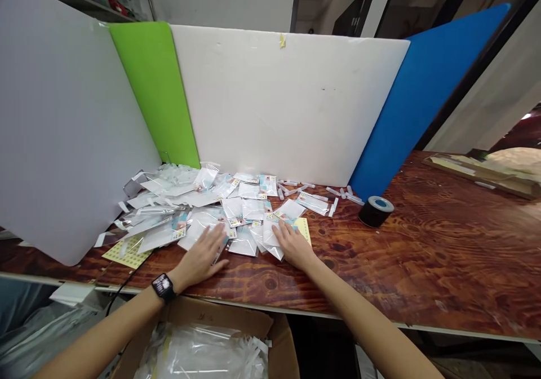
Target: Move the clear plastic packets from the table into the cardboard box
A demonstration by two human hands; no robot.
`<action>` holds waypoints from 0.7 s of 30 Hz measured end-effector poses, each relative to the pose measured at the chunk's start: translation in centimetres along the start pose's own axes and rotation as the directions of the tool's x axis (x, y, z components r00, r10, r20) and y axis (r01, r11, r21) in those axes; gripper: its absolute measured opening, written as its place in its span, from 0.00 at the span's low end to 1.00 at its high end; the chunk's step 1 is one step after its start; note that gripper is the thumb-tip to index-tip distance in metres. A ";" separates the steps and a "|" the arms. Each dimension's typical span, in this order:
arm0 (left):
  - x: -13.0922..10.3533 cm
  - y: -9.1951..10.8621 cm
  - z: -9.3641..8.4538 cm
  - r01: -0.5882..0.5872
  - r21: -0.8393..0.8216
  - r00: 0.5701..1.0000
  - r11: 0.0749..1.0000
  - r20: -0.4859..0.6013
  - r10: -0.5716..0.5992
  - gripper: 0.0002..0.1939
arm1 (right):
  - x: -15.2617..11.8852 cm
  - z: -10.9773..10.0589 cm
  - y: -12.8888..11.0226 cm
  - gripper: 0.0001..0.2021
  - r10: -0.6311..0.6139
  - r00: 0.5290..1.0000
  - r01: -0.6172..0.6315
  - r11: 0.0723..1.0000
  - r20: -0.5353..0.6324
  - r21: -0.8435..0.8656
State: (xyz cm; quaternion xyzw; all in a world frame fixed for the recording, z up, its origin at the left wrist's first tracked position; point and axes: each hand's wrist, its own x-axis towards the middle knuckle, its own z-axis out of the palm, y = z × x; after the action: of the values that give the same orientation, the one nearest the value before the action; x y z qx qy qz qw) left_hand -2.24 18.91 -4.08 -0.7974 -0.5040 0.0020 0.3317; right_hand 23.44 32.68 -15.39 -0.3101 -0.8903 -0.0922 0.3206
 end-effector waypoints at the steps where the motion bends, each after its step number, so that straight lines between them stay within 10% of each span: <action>1: 0.6 0.5 0.3 -0.065 -0.009 0.997 0.998 0.030 0.066 0.29 | 0.2 0.0 -0.1 0.32 -0.013 1.000 0.013 1.000 0.000 0.022; 7: 5.3 1.7 2.1 -0.163 0.003 0.980 0.987 0.117 0.161 0.36 | 3.0 0.5 0.1 0.53 -0.037 0.999 0.037 0.989 -0.003 0.142; 12: 7.0 2.6 2.3 -0.176 0.064 0.976 0.982 0.139 0.166 0.20 | 5.1 0.3 1.1 0.42 -0.071 0.997 0.073 0.988 -0.018 0.138; 21: 9.0 4.7 2.1 0.028 0.115 0.998 0.993 0.057 -0.035 0.25 | 5.8 1.7 1.6 0.34 -0.117 0.986 0.133 0.981 -0.114 0.141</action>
State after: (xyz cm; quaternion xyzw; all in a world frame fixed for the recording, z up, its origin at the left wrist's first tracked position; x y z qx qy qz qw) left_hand 5.27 25.97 -5.23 -0.7688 -0.5250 0.0489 0.3617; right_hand 20.05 37.40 -13.17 -0.2235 -0.8943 -0.0622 0.3827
